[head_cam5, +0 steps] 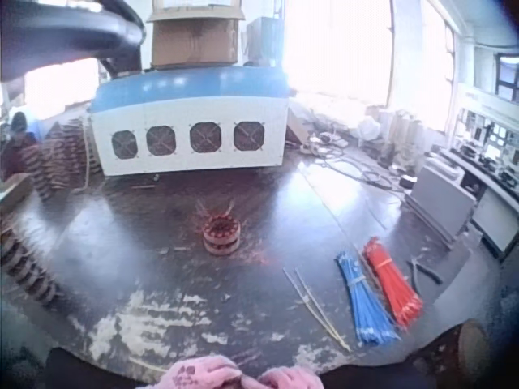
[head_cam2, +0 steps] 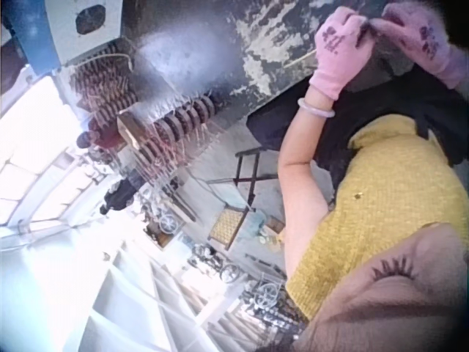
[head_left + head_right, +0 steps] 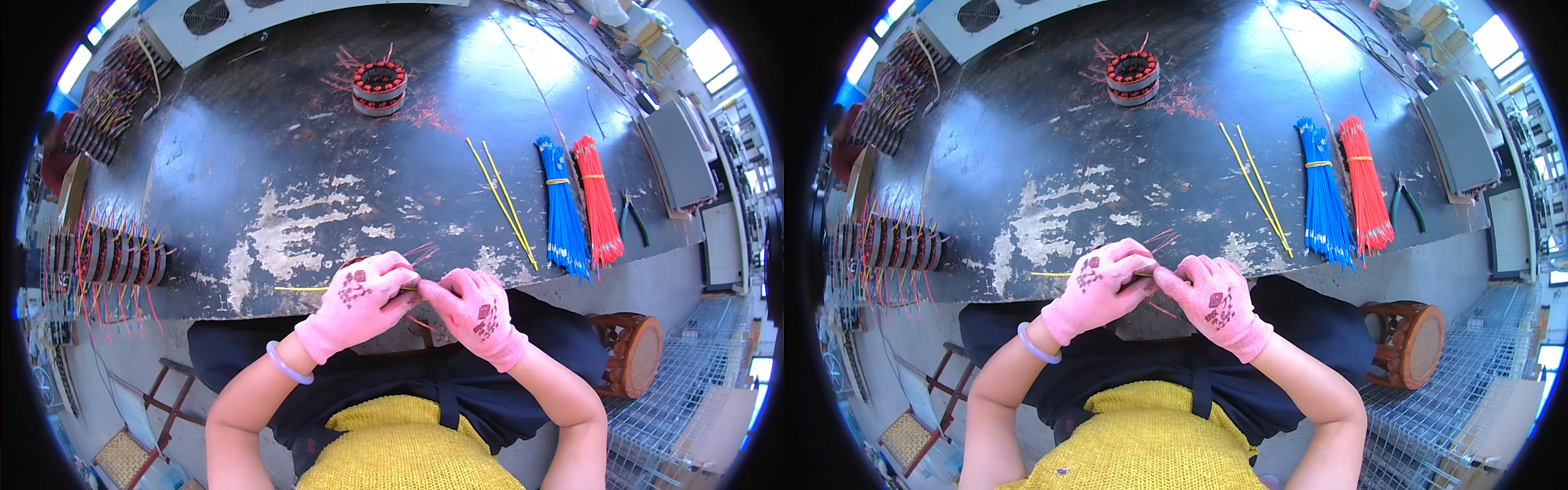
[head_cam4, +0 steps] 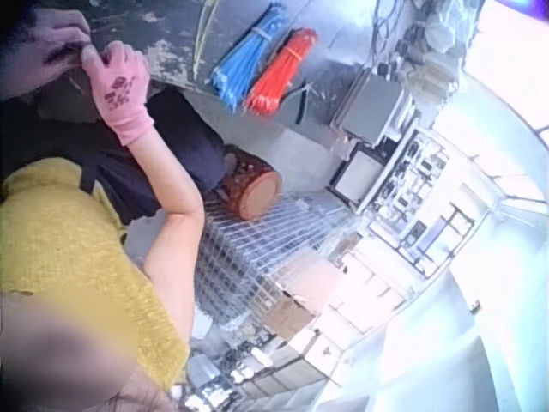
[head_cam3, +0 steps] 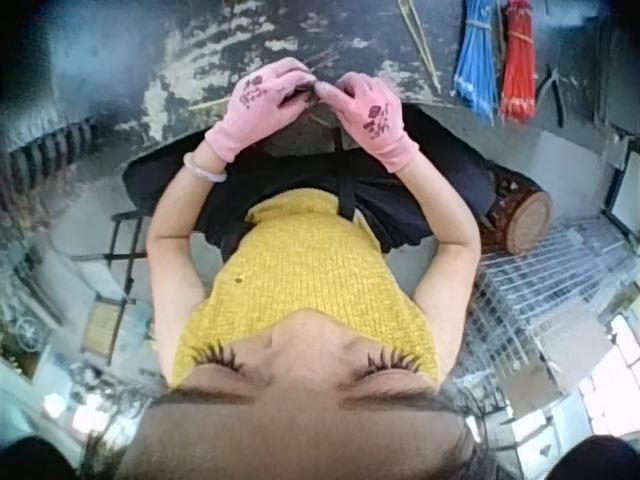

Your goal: The person assembles a metal stator by inserting small color-coded plastic strips into slots and using pliers to secure components.

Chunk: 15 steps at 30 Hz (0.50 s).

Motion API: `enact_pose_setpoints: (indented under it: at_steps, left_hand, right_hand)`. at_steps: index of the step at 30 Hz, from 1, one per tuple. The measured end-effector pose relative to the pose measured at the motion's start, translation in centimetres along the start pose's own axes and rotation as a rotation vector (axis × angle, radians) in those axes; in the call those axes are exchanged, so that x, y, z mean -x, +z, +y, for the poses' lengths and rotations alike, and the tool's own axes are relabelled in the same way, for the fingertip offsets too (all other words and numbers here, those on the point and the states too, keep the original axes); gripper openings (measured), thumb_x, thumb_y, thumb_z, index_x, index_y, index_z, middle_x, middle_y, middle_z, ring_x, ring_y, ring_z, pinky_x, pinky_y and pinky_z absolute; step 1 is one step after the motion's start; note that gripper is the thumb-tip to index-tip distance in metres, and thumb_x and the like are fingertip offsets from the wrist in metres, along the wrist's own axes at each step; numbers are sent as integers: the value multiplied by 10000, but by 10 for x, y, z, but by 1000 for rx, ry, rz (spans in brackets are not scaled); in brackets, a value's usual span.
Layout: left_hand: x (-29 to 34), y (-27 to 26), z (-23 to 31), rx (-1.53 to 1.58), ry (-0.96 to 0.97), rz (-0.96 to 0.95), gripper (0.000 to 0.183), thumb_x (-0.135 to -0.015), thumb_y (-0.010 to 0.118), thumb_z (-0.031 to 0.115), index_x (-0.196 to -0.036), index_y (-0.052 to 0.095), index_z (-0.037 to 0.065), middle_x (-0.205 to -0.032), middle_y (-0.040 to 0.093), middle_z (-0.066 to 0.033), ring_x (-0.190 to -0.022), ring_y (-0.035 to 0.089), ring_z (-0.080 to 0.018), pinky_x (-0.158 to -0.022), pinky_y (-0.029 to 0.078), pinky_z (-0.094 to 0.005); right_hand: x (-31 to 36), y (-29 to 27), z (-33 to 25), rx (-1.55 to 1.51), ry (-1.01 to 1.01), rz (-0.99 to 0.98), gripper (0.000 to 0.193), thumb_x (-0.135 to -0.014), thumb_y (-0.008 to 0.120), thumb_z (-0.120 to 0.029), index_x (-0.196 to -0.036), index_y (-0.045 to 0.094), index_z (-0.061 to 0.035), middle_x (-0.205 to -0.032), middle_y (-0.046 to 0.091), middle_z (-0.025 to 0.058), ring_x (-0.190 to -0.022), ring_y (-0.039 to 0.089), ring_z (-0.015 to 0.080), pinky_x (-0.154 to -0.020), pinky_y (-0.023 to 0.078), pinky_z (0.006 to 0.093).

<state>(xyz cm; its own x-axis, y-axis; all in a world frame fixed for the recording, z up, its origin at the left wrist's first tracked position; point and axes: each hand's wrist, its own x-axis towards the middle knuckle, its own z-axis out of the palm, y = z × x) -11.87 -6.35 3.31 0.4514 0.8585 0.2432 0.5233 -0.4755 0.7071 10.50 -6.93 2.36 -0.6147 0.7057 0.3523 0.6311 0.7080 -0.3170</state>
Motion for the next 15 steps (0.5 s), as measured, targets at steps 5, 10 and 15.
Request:
enact_pose_setpoints:
  at_steps: [5,10,15]
  left_hand:
    - [5,-36,6,-170,-4,138,220,-857,701,13,-1070,720,63,-1206,665,-135,-1094,653,-333,-930,540,-430]
    - [-1,-17,-4,-195,-7,-9,255,-906,653,92,-1151,714,58,-1276,647,-165,-1186,611,-380,-1022,482,-471]
    - [2,-4,-6,-267,-101,14,299,-922,657,139,-1207,679,50,-1294,628,-161,-1187,605,-380,-1017,476,-478]
  right_hand:
    - [6,5,2,103,-47,-34,458,-827,674,-142,-1263,683,-282,-911,555,-24,-800,607,178,-689,505,344]
    - [8,9,8,105,-75,-40,506,-834,667,-138,-1312,675,-302,-946,583,-19,-831,623,179,-700,513,356]
    - [17,-14,14,-53,161,154,247,-892,716,-168,-1138,703,-171,-943,639,44,-819,662,240,-705,535,384]
